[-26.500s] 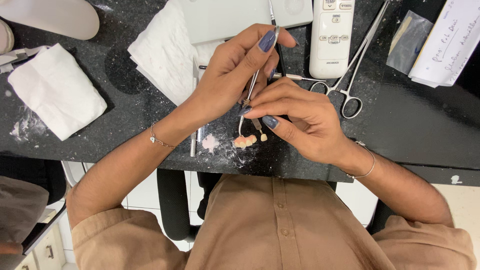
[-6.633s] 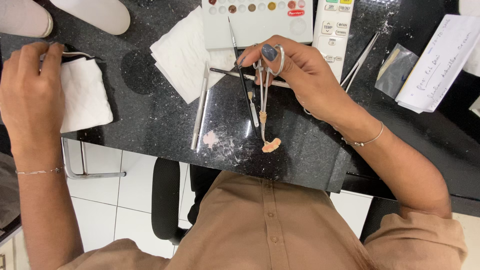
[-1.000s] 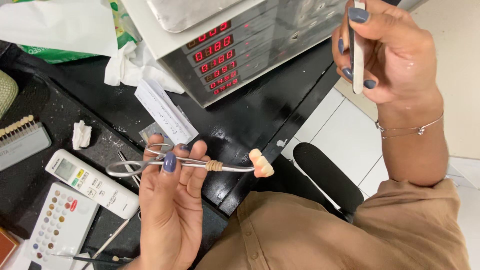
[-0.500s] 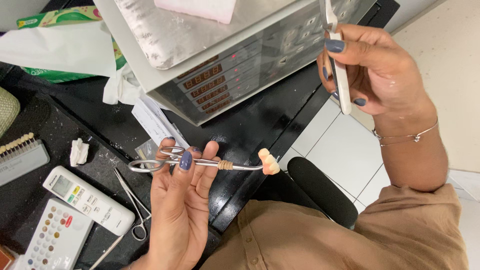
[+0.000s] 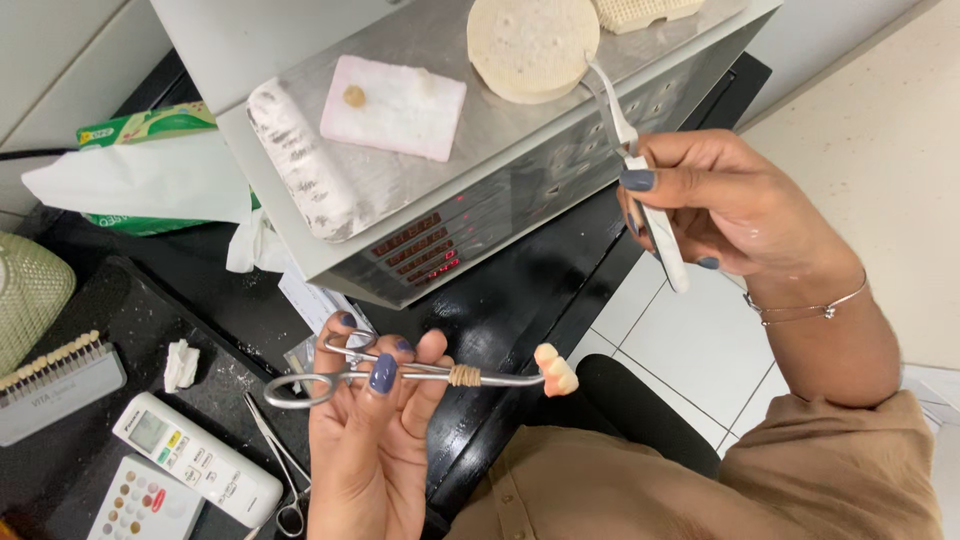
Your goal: The person holds a partial denture with hemostat forceps and uses a brush to apply and shape ceramic material on the denture teeth, adding material from a small dish. They work over a sponge pad, briefly move the denture toward a porcelain furnace, and continue refining the applied material with the brush and a hand instrument.
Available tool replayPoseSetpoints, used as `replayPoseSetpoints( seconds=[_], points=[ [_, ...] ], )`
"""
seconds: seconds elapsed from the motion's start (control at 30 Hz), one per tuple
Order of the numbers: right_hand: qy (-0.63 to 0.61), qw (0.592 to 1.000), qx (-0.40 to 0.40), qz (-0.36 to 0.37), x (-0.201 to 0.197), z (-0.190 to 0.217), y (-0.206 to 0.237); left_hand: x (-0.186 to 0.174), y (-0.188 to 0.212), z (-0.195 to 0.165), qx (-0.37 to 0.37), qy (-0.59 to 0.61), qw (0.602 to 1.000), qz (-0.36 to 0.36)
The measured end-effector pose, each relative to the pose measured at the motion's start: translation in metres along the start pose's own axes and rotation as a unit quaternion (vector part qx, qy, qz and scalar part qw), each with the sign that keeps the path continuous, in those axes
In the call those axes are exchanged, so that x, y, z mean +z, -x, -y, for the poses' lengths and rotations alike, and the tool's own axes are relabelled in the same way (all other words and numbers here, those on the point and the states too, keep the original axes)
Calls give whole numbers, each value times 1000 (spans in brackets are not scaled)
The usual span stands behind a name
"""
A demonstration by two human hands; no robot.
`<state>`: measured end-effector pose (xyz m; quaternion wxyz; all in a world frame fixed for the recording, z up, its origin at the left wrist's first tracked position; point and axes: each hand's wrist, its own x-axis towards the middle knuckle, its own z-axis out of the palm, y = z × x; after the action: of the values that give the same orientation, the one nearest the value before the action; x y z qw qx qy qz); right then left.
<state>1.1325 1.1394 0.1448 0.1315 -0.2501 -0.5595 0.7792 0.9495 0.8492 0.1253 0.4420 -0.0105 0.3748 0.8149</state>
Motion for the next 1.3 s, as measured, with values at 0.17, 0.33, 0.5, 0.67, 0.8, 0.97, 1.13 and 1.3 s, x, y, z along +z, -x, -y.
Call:
replayPoseSetpoints(
  seconds=[0.17,0.33,0.5,0.67,0.8,0.97,1.13,1.3],
  points=[
    [-11,1000,1,10,-8,7,-11,9,-13,2,-5,-12,1000,-12],
    [-10,1000,-5,28,-17,13,-24,18,-27,1,18,-29,999,-35],
    [-10,999,1,38,-25,17,-32,25,-38,4,29,-46,997,-47],
    [-17,999,-6,51,-29,18,-34,27,-47,8,24,-40,999,-24],
    [-22,998,6,51,-30,19,-33,28,-50,12,49,-35,998,-18],
    [-25,999,8,36,-27,19,-30,30,-51,16,88,-21,996,-22],
    [5,1000,5,14,-24,17,-28,29,-43,18,110,-29,994,-3],
    [-12,999,-15,26,-21,17,-27,29,-37,13,96,-36,994,-40]
  ],
)
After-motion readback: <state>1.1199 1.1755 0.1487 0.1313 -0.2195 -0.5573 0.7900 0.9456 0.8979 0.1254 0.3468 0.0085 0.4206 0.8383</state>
